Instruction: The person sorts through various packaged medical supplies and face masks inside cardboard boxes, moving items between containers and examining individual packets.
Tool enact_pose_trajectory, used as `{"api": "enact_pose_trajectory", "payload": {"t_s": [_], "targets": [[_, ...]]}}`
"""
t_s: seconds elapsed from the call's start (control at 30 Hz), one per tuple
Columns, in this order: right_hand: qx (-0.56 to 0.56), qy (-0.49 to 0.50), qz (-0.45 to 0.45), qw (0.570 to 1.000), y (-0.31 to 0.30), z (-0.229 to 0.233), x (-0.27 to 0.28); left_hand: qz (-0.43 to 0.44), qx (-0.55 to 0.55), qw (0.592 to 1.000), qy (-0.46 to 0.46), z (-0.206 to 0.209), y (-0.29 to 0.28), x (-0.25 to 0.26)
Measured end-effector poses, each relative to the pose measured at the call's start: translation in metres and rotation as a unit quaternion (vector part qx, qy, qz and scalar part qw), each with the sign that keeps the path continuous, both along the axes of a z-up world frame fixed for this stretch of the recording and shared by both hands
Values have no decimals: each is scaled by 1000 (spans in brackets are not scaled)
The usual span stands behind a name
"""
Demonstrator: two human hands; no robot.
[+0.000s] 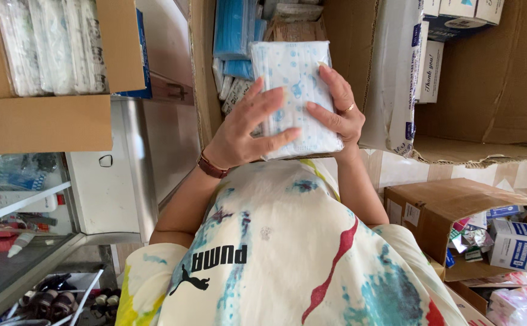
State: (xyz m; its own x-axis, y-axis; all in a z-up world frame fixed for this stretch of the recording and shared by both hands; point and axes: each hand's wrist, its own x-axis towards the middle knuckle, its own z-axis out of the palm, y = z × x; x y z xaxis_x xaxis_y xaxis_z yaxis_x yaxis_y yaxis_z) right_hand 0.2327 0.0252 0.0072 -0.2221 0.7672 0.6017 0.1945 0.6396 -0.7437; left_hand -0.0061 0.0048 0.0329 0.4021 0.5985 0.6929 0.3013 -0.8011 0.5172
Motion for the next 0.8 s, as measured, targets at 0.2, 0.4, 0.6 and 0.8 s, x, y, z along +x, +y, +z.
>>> {"api": "enact_pose_trajectory", "payload": {"t_s": [0.2, 0.4, 0.6, 0.8], "targets": [[59, -27, -4, 998, 3, 11, 4, 30, -4, 999, -12, 20, 7, 5], [-16, -16, 10, 1000, -4, 20, 17, 11, -114, 990, -78, 18, 13, 26], [-100, 34, -5, 994, -29, 18, 31, -13, -245, 967, -64, -8, 3, 44], [-129, 2, -117, 985, -45, 11, 20, 7, -291, 954, -70, -33, -9, 50]]}}
